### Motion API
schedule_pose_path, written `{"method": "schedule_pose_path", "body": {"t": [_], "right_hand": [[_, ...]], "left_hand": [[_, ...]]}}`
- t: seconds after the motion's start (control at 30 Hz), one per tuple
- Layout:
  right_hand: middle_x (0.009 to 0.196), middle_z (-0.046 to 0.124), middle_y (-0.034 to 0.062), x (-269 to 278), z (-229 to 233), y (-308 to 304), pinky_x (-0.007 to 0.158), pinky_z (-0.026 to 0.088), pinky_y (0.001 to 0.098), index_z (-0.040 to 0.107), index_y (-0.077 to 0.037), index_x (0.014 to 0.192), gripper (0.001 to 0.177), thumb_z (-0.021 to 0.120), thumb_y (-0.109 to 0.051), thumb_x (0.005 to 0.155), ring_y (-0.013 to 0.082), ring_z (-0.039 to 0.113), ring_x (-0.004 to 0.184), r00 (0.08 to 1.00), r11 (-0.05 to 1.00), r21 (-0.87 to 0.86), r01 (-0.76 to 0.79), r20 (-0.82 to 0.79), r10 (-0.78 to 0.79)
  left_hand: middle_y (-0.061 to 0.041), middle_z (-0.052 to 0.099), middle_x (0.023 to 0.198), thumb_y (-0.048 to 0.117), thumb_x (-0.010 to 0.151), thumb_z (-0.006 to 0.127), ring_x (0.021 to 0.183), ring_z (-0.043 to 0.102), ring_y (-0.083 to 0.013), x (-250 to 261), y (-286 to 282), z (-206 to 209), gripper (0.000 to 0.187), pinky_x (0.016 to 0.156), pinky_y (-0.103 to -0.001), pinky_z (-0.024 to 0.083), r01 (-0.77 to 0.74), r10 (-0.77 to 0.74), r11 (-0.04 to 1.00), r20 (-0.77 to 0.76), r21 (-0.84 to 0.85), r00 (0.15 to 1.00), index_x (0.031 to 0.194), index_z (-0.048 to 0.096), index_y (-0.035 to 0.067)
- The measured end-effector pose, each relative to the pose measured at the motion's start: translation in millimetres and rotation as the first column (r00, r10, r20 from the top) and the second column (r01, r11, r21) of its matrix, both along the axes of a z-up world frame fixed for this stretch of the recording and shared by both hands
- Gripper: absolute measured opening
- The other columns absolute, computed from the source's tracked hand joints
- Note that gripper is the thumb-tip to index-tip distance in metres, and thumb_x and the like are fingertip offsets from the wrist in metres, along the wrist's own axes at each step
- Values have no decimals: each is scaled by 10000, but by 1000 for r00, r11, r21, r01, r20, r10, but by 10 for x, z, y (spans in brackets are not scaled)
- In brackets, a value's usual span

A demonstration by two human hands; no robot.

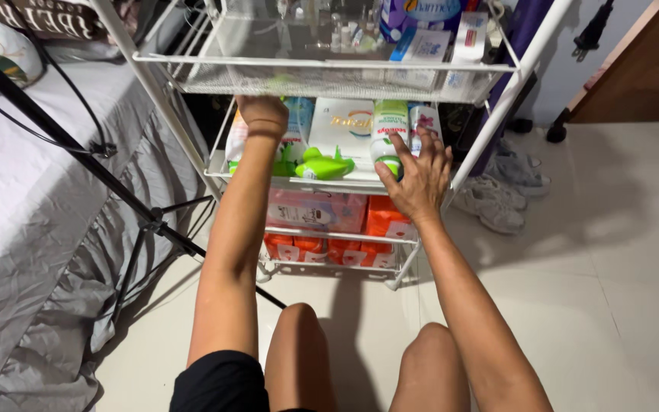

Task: The person retrieves a box of toothpaste and a green toy from a wooden cabinet, then kneels to organize items on a white rolling cart. They place the toothpaste box and toy on the cart, then rearrange several bottles and a hair straightener on the shelves.

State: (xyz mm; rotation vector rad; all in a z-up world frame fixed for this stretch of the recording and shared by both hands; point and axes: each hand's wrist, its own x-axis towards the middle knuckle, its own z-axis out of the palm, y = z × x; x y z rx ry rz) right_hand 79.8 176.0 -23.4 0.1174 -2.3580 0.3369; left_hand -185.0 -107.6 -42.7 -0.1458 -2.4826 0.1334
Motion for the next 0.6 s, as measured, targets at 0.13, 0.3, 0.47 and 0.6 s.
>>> {"method": "schedule_pose_path", "body": {"t": [0.13,0.3,0.47,0.6], "right_hand": [[1513,384,156,6,-16,13,1202,177,657,616,-288,1449,626,549,-682,967,388,339,1427,1000,1000,-16,-13,6,13],[1521,374,168,-29,-71,48,1212,147,666,526,-252,1537,704,497,-702,996,392,329,1433,1000,1000,4,-4,18,4],[1565,373,157,-31,-81,38,1233,134,653,482,-203,1562,771,489,-708,980,383,303,1475,1000,999,-40,-10,-9,10],[1602,351,161,37,-20,33,1242,134,646,477,-188,1583,754,515,-648,987,390,285,1506,998,998,-41,-53,-20,52]], "left_hand": [[-168,576,1404,282,963,456,1160,622,-355,254,260,-15,392,1041,-638,323,-58,71,997,345,-50,936,1207,694,89],[-167,735,1157,222,991,472,1073,703,-323,1430,543,378,399,949,-545,436,17,-16,1000,80,-1,997,1291,689,73],[-83,636,1334,329,1110,641,1285,560,-283,2329,776,952,317,1182,-490,259,626,-507,775,-672,-82,540,1376,627,157],[-112,528,1472,529,1113,537,1402,435,-326,2248,832,1541,470,1223,-547,176,499,-368,867,-675,-1,639,1439,605,198]]}}
